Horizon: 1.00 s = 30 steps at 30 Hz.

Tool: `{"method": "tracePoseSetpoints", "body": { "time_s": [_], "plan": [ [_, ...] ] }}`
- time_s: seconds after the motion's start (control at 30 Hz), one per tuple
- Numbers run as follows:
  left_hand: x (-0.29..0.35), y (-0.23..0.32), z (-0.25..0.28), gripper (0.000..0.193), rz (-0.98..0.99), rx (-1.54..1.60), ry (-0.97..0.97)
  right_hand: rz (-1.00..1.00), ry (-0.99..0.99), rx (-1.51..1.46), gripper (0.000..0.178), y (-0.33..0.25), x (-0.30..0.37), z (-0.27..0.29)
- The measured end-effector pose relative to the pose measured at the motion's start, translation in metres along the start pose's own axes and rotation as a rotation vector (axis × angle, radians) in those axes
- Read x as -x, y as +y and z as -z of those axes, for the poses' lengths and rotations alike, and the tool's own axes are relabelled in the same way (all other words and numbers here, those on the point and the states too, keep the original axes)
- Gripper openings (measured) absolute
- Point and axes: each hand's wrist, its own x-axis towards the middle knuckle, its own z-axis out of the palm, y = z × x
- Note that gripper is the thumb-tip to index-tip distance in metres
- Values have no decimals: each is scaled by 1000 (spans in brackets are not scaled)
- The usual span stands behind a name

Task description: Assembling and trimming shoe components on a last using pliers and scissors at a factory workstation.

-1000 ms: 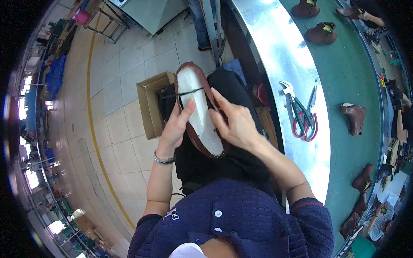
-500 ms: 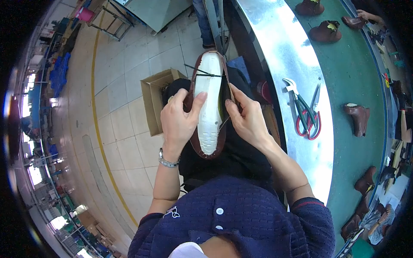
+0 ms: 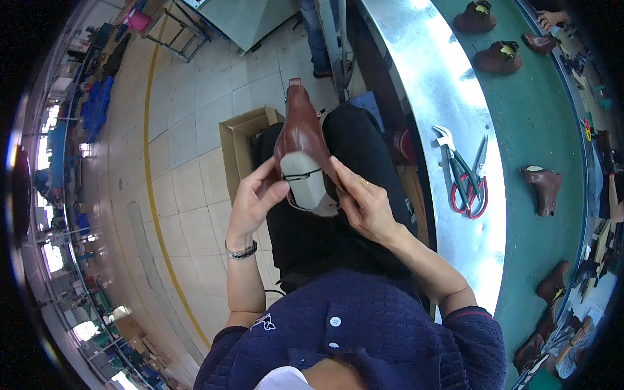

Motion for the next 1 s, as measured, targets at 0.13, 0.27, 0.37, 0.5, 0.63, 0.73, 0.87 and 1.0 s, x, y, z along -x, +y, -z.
{"method": "tracePoseSetpoints", "body": {
  "time_s": [0.13,0.27,0.37,0.5,0.63,0.73,0.87,1.0],
  "plan": [
    [1,-7,-2,71,-10,-129,77,-6,-35,-12,56,2,4,-8],
    [3,-8,-14,77,-141,-312,157,-68,-60,-60,57,0,6,-9],
    [5,-7,-21,75,-179,-276,225,-13,-15,-78,59,-1,6,-12],
    [18,-30,-14,75,-242,-148,183,-26,73,-99,64,-3,0,-15],
    [28,-41,-20,72,-340,-206,157,18,71,-69,63,3,4,-18],
    [29,-36,-20,69,-281,-242,140,-23,91,-74,62,-7,7,-15],
    [22,-23,-25,90,-342,-242,138,-49,20,-135,60,-35,-6,4],
    [41,-39,2,88,110,372,207,15,-139,-152,54,-60,-33,7]
  ]
}}
